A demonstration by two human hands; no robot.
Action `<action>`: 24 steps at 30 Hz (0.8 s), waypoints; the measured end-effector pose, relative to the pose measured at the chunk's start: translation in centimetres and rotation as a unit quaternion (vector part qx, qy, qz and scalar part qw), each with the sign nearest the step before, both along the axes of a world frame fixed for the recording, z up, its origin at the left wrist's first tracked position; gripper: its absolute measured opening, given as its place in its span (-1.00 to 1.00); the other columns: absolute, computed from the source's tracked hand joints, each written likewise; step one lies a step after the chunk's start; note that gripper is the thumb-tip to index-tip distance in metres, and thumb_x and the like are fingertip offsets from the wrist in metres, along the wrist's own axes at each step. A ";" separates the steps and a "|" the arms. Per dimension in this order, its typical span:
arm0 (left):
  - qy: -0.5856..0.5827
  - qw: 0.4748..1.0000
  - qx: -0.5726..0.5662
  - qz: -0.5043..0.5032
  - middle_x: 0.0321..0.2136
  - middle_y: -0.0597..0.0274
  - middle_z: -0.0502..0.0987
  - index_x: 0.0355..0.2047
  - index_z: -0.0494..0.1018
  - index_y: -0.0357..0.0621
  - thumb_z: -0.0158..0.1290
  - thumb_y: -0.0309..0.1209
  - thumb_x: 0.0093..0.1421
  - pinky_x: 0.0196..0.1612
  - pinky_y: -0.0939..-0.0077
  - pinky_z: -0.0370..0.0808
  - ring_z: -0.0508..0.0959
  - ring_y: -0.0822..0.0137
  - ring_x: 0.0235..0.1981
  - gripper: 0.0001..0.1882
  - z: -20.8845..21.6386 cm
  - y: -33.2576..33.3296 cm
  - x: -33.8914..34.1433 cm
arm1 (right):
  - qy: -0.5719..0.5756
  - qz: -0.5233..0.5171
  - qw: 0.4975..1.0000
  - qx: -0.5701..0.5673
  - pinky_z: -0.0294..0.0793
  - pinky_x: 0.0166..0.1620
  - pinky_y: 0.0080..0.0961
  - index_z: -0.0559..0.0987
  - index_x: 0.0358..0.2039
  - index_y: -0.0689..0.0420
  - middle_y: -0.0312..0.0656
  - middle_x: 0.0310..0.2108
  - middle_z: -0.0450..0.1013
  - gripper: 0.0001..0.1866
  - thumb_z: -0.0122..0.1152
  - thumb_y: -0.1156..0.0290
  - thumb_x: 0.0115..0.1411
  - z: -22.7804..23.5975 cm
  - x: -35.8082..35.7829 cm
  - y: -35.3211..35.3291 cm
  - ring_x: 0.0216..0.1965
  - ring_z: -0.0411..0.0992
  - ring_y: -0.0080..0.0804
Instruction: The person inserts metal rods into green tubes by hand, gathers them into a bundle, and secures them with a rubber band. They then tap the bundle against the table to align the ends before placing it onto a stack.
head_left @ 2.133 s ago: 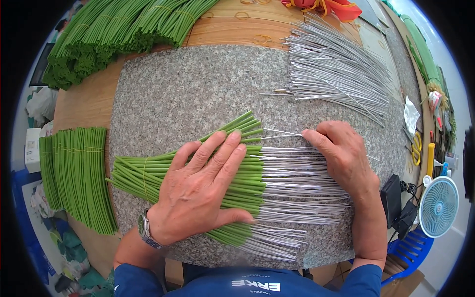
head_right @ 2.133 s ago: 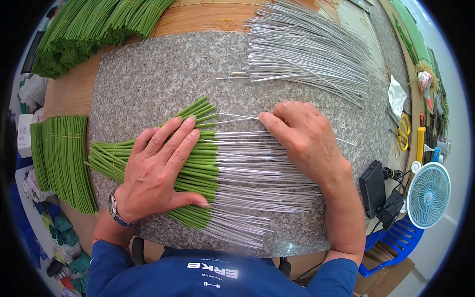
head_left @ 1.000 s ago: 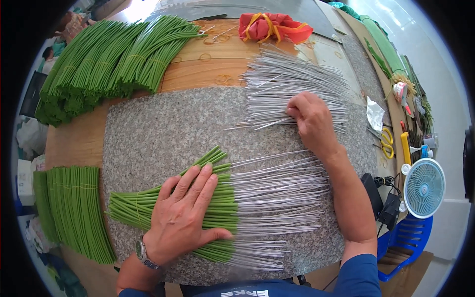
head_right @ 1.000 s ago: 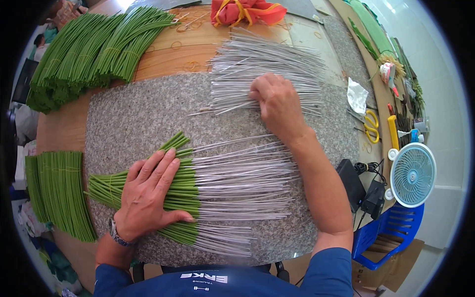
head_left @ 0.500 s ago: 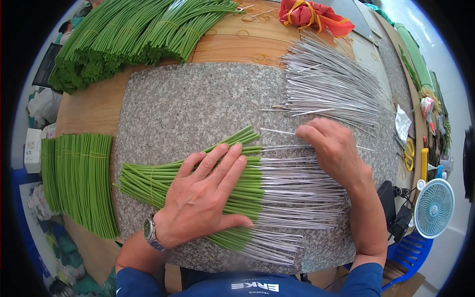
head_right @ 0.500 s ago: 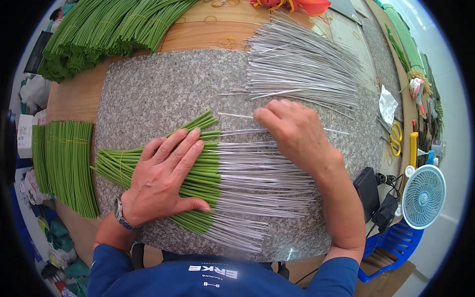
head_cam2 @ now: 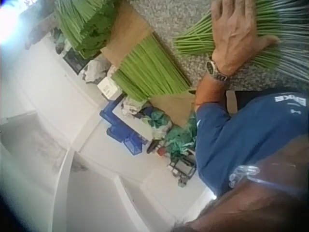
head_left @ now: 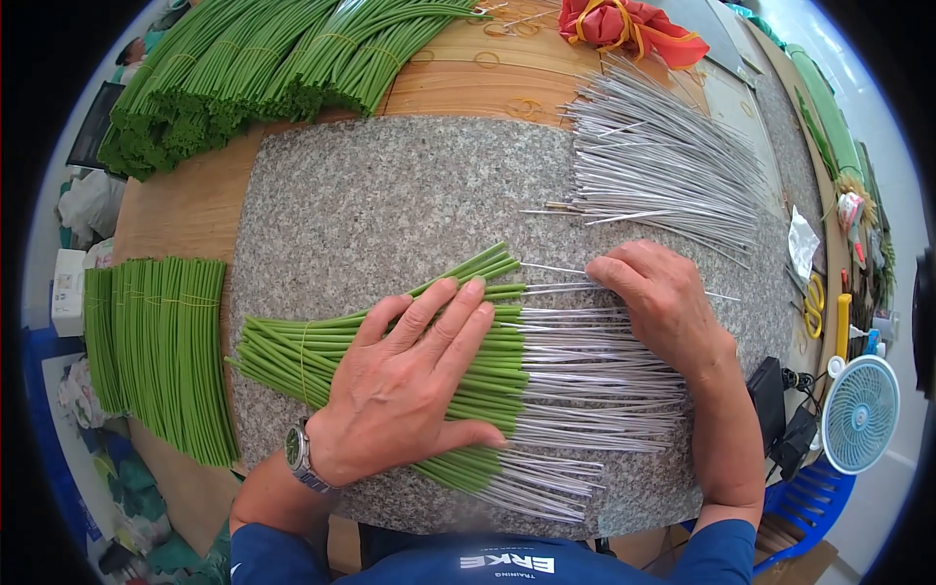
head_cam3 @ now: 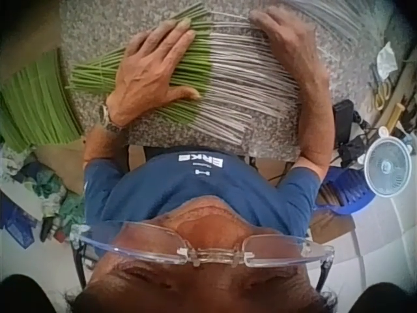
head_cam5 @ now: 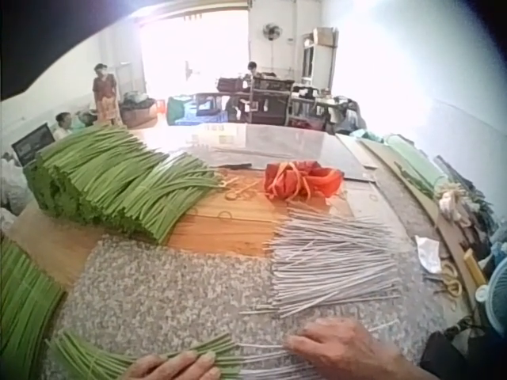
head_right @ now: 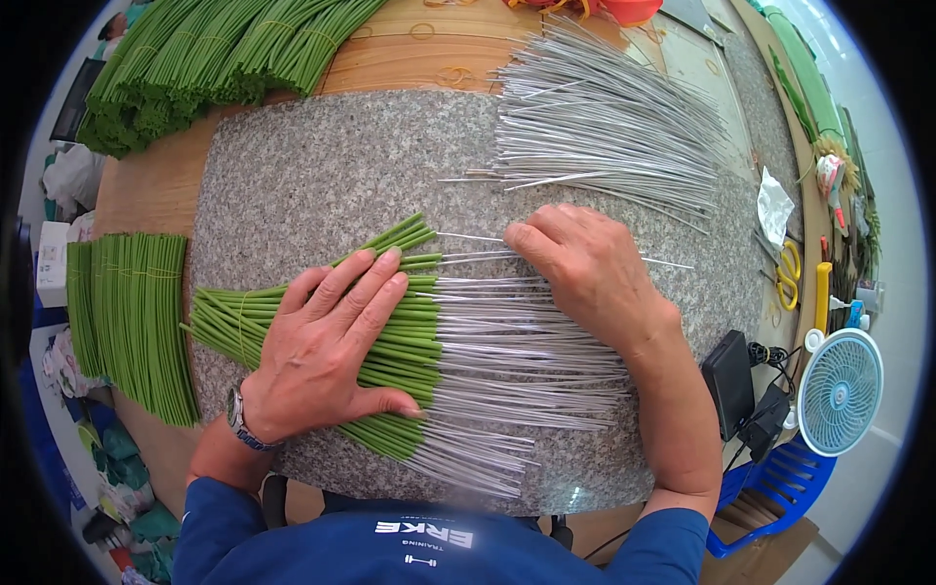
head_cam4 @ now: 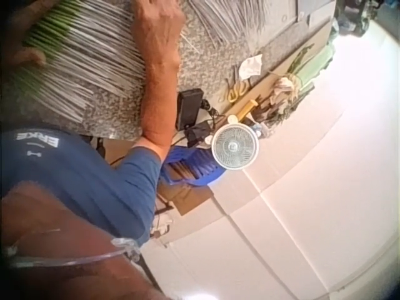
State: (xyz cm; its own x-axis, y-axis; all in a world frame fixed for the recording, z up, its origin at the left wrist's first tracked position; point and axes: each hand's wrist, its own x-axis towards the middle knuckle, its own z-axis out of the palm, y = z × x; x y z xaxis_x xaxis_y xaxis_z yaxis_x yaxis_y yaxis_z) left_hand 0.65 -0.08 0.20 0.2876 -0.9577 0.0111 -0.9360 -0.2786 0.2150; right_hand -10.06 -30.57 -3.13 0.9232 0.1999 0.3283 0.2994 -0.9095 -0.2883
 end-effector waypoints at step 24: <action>0.009 1.000 0.003 -0.002 0.43 -0.11 0.39 0.37 0.38 -0.36 0.18 0.51 0.04 0.45 -0.02 0.23 0.36 -0.07 0.45 0.23 0.1 0.1 0.0 | -0.004 0.065 0.995 0.076 0.54 -0.08 -0.24 0.55 -0.21 0.12 -0.18 -0.28 0.50 -0.89 0.16 0.45 0.25 -0.5 2.9 4.5 -0.22 0.55 -0.19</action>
